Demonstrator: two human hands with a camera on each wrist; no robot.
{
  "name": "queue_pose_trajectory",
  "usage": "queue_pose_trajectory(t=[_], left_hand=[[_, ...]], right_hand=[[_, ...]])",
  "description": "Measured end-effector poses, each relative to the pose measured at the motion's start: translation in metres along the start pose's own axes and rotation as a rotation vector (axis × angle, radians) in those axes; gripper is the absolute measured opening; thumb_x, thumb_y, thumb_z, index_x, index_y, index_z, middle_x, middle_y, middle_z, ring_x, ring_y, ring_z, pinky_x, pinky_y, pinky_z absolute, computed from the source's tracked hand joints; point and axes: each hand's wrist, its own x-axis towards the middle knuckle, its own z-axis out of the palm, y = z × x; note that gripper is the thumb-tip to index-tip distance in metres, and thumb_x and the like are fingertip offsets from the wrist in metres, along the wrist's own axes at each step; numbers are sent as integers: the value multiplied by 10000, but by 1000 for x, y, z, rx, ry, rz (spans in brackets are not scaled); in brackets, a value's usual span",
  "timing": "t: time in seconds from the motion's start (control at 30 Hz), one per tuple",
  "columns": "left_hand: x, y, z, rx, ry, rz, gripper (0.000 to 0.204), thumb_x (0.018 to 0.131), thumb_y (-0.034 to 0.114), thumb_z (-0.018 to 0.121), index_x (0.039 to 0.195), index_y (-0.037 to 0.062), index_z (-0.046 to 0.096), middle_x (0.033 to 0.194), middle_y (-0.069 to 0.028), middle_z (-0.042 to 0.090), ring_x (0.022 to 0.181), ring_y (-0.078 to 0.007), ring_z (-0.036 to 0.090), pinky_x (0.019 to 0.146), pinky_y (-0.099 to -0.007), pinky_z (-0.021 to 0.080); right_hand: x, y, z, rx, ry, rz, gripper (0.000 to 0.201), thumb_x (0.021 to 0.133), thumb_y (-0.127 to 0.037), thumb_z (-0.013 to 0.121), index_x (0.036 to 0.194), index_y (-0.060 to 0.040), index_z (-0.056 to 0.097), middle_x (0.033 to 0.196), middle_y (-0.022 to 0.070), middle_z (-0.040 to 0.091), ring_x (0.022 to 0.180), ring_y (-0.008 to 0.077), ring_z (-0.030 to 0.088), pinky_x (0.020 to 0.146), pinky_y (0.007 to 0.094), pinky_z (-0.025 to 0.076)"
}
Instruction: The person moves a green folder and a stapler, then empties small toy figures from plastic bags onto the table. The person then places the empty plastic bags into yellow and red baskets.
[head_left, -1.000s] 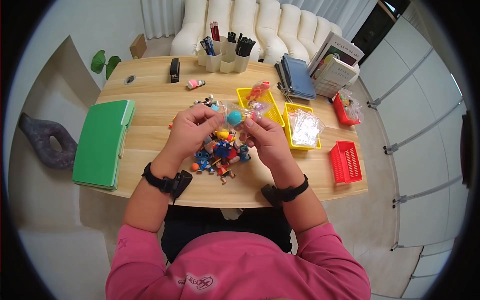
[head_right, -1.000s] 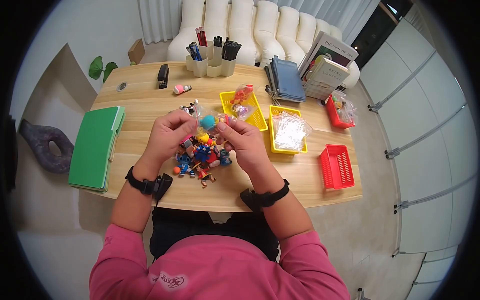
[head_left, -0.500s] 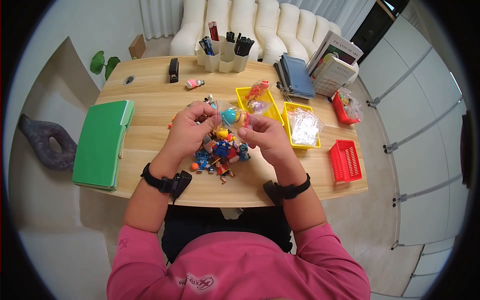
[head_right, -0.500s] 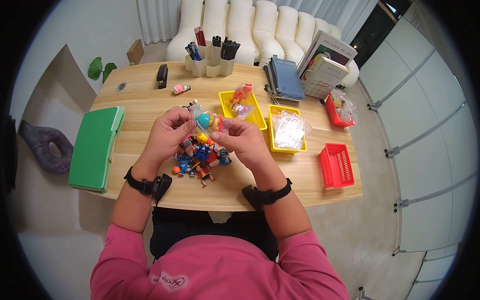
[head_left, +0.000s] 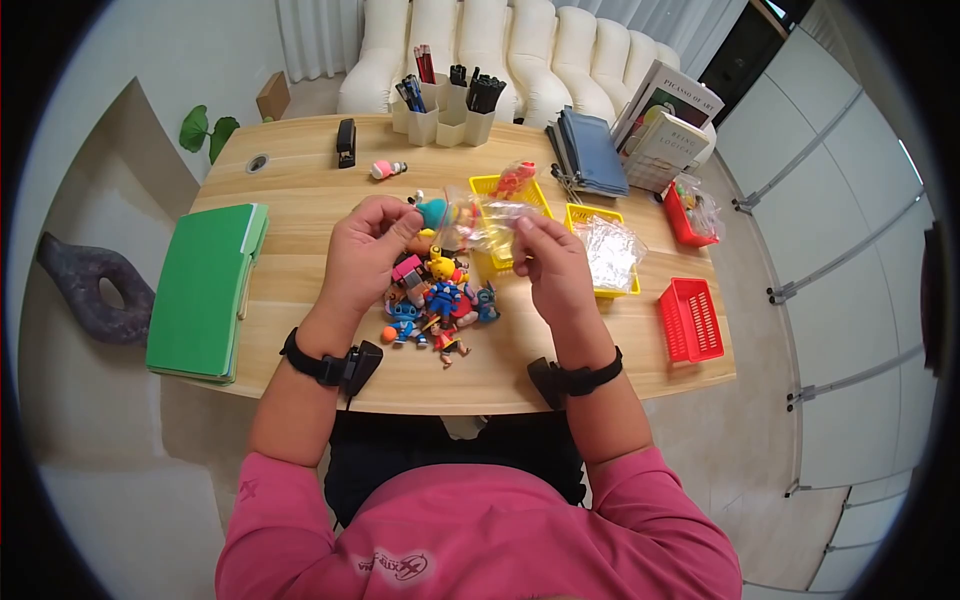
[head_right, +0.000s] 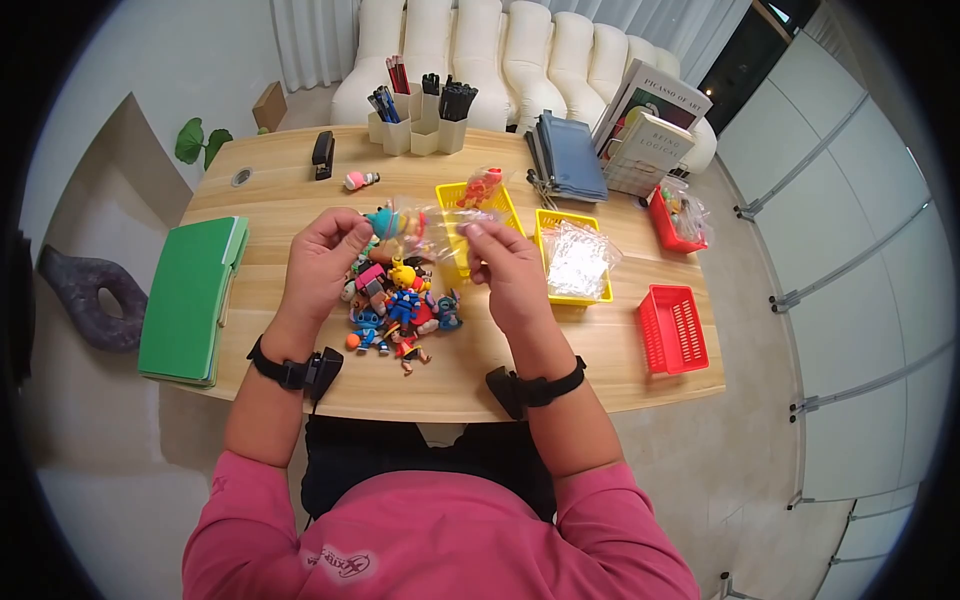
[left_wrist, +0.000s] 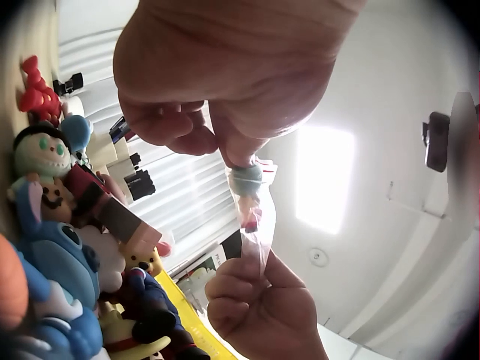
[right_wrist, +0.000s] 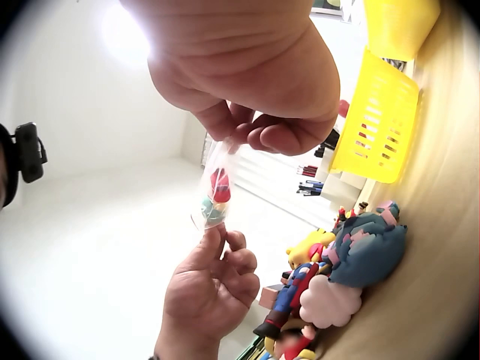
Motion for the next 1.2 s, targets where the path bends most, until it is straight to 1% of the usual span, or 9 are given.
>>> queue_pose_trajectory(t=[0.07, 0.13, 0.43, 0.5, 0.63, 0.7, 0.8, 1.03, 1.2], left_hand=[[4, -2, -9, -43, 70, -54, 129, 1026, 163, 727, 1057, 42, 697, 881, 31, 670, 763, -45, 589, 695, -217, 498], [8, -2, -16, -84, 138, -110, 162, 1030, 214, 730, 1046, 55, 703, 861, 55, 653, 732, -39, 553, 671, -213, 466], [11, -20, -22, 429, 21, -165, 244, 973, 197, 763, 1083, -20, 744, 876, 2, 694, 743, -85, 589, 681, -262, 501], [12, -22, -20, 517, 143, -14, 290, 1002, 241, 755, 1164, 1, 727, 950, -9, 711, 801, -51, 582, 718, -227, 500], [9, -2, -9, 240, 118, -12, 308, 1024, 292, 733, 1158, 15, 733, 997, -15, 713, 826, -45, 582, 718, -229, 506], [0, 13, -6, -67, -160, -226, 305, 1057, 314, 687, 1174, 34, 726, 965, -10, 710, 814, -30, 582, 681, -208, 493], [-4, 14, -3, 69, -266, -288, 260, 1075, 284, 657, 1165, 47, 711, 924, -7, 706, 766, -21, 581, 627, -181, 464], [-3, -5, 2, -33, -74, -235, 241, 1083, 286, 645, 1083, 46, 663, 862, 16, 685, 686, -19, 567, 606, -192, 477], [-6, 1, 3, 123, -117, -116, 230, 1053, 256, 694, 1113, 38, 651, 832, 22, 656, 685, -14, 552, 597, -187, 465]], right_hand=[[1, -4, 2, 32, 43, -29, 183, 1036, -212, 670, 1120, -56, 718, 848, -29, 640, 719, 78, 568, 617, 228, 429], [-1, -8, 7, 253, 309, -129, 137, 1048, -211, 643, 1118, -96, 667, 927, -19, 674, 745, 91, 614, 633, 227, 451], [-1, -5, -2, 219, 161, -187, 176, 1013, -104, 661, 1175, -88, 595, 1066, 115, 758, 816, 208, 733, 595, 271, 527], [-1, -5, 0, 176, 145, -183, 206, 996, -56, 670, 1182, -85, 587, 1072, 140, 763, 824, 206, 739, 598, 265, 532], [-3, -2, 6, 67, -55, -69, 261, 961, 17, 687, 1185, -62, 579, 1133, 176, 763, 887, 171, 744, 624, 249, 540], [-6, 1, 9, 22, -186, 9, 302, 957, 36, 699, 1225, -31, 578, 1186, 190, 759, 950, 154, 745, 668, 246, 556], [-11, 3, 18, -24, -263, 0, 360, 951, 61, 703, 1277, -18, 575, 1179, 182, 761, 979, 158, 746, 699, 249, 568], [-13, 0, 22, -94, -286, 156, 568, 905, 64, 763, 1417, 12, 524, 1141, 148, 742, 1016, 189, 731, 878, 311, 619], [-10, 2, 13, -140, -270, 206, 401, 948, -58, 775, 1316, -5, 627, 990, 76, 746, 853, 124, 711, 721, 252, 580]])
